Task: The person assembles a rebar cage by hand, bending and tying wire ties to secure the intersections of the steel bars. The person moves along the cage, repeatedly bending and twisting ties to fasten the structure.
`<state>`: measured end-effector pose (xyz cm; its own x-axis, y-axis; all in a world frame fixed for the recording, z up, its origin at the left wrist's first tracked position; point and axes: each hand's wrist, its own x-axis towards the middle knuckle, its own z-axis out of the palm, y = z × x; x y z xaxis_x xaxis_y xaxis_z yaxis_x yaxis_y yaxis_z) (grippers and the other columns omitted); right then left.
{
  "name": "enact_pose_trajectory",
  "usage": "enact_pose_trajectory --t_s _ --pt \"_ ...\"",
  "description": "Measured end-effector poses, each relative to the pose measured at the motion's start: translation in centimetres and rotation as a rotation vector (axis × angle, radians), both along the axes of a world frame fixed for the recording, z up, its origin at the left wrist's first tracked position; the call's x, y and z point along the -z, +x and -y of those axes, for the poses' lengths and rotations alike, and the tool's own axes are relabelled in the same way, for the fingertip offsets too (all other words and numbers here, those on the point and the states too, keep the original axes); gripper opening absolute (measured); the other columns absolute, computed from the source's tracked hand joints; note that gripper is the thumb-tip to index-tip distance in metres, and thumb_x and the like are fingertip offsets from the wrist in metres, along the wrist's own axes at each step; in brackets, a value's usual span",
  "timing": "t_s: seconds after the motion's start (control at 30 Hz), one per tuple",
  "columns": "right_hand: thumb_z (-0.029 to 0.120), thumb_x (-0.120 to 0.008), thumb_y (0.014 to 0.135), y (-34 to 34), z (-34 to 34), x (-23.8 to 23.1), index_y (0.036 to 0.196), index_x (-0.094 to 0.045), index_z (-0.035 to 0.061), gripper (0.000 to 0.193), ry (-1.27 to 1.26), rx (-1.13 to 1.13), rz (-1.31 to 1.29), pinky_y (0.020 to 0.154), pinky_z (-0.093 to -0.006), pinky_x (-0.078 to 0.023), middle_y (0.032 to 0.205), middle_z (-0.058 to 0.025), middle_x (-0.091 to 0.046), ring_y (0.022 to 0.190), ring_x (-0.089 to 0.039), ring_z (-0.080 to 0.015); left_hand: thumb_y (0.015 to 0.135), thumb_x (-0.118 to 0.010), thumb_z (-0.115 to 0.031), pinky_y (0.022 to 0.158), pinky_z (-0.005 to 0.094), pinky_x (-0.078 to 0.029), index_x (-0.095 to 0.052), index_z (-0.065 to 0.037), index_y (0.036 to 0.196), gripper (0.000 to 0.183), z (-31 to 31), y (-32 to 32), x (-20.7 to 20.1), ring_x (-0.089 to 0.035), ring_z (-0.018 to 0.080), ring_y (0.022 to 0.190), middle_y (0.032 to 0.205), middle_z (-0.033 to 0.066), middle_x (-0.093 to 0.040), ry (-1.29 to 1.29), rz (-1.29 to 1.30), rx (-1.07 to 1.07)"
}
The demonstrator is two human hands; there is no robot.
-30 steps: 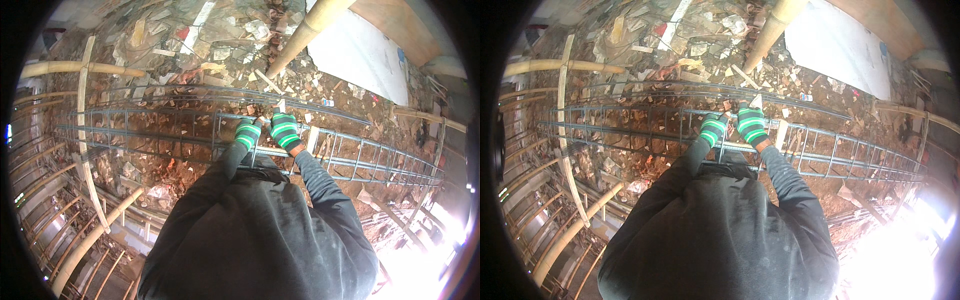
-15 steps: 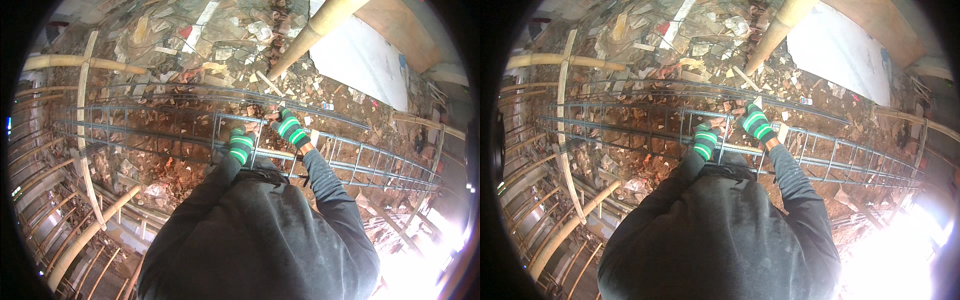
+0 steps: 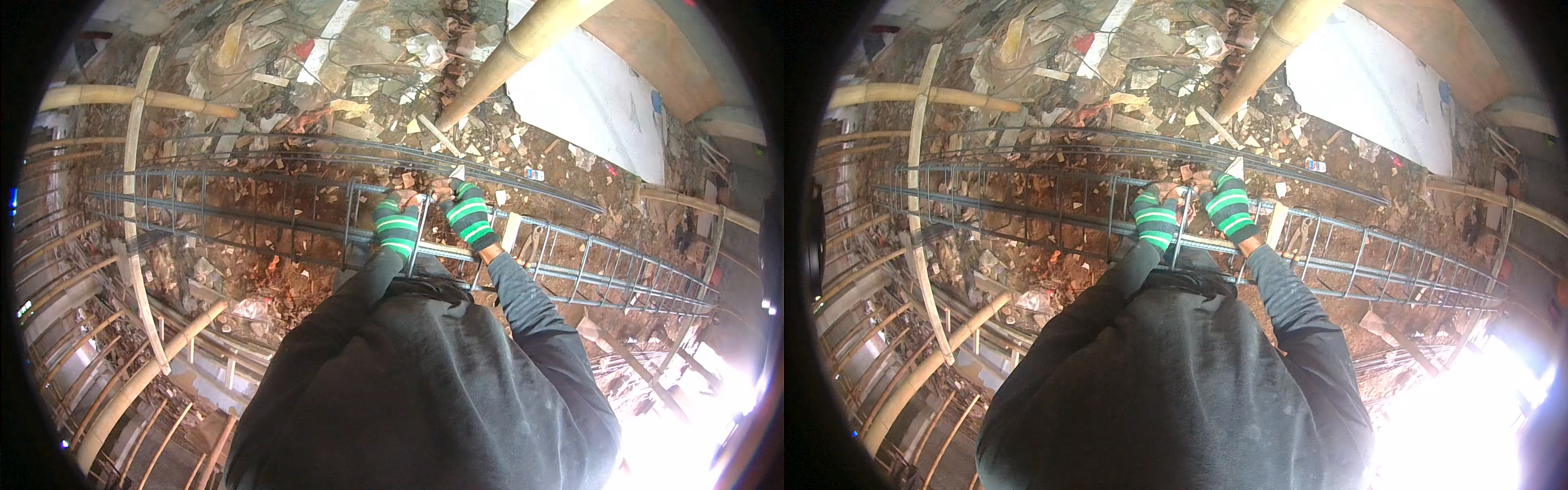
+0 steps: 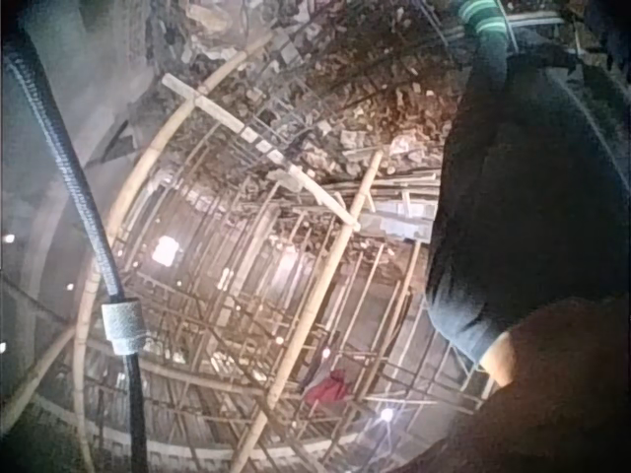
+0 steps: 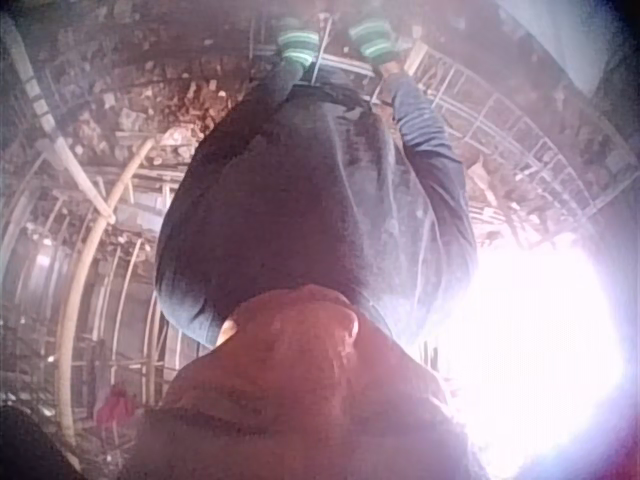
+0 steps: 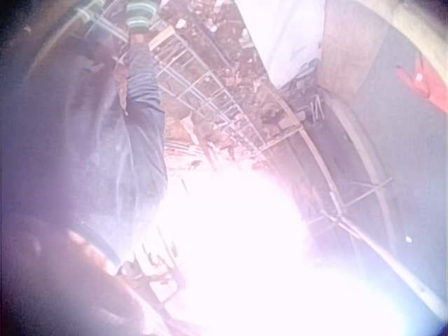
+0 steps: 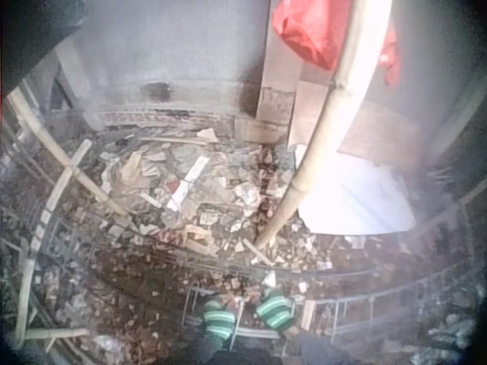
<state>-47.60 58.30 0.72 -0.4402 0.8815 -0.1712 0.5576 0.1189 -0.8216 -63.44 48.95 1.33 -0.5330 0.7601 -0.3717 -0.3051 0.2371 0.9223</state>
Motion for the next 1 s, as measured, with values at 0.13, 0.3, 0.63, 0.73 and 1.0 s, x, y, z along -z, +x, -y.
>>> enact_pose_trajectory --t_s 0.13,0.3,0.63,0.73,1.0 --pt "0.003 -0.069 0.083 -0.8 -0.1 -2.1 0.106 -0.074 0.0027 0.024 0.041 0.018 0.129 0.070 -0.0346 -0.052 0.092 -0.0156 -0.075 0.077 -0.067 -0.0219 0.089 -0.067 0.000 0.050 0.0340 -0.055 -0.068 -0.001 0.096 0.008 -0.6 0.5 -1.1 -0.064 0.0185 0.058 0.075 0.0090 -0.067 -0.071 -0.169 0.018" --pt "0.008 -0.072 0.080 -1.3 0.0 -3.6 0.103 -0.073 0.0039 0.023 0.065 -0.011 0.028 0.078 -0.0423 -0.052 0.091 -0.0191 -0.071 0.086 -0.066 -0.0341 0.085 -0.073 -0.004 0.070 0.0368 -0.053 -0.072 0.001 0.093 0.009 -2.3 0.4 -3.6 -0.068 0.0224 0.075 0.082 0.0132 -0.073 -0.210 -0.247 0.070" --pt "0.009 -0.070 0.083 -1.6 0.3 -3.7 0.100 -0.071 0.0000 0.020 0.030 0.023 0.002 0.079 -0.0490 -0.051 0.092 -0.0236 -0.069 0.088 -0.065 -0.0420 0.086 -0.075 -0.011 0.064 0.0341 -0.049 -0.073 0.000 0.092 0.013 -1.8 0.7 -4.8 -0.063 0.0165 0.069 0.075 0.0085 -0.069 -0.087 -0.266 0.012" --pt "0.011 -0.072 0.083 -1.5 0.5 -4.9 0.100 -0.072 0.0020 0.019 0.126 -0.022 0.003 0.079 -0.0483 -0.050 0.090 -0.0231 -0.069 0.087 -0.064 -0.0412 0.088 -0.071 -0.004 0.072 0.0329 -0.052 -0.074 0.001 0.098 0.012 -1.8 0.2 -4.6 -0.065 0.0158 0.076 0.084 0.0092 -0.072 -0.173 -0.118 0.098" --pt "0.013 -0.079 0.076 -1.0 0.7 -4.0 0.095 -0.071 0.0027 0.023 0.157 -0.041 0.002 0.078 -0.0497 -0.048 0.093 -0.0221 -0.064 0.089 -0.060 -0.0422 0.092 -0.068 -0.006 0.047 0.0287 -0.047 -0.074 -0.003 0.098 0.010 -1.4 -1.4 -3.3 -0.061 0.0128 0.055 0.073 0.0049 -0.069 -0.099 -0.160 0.237"
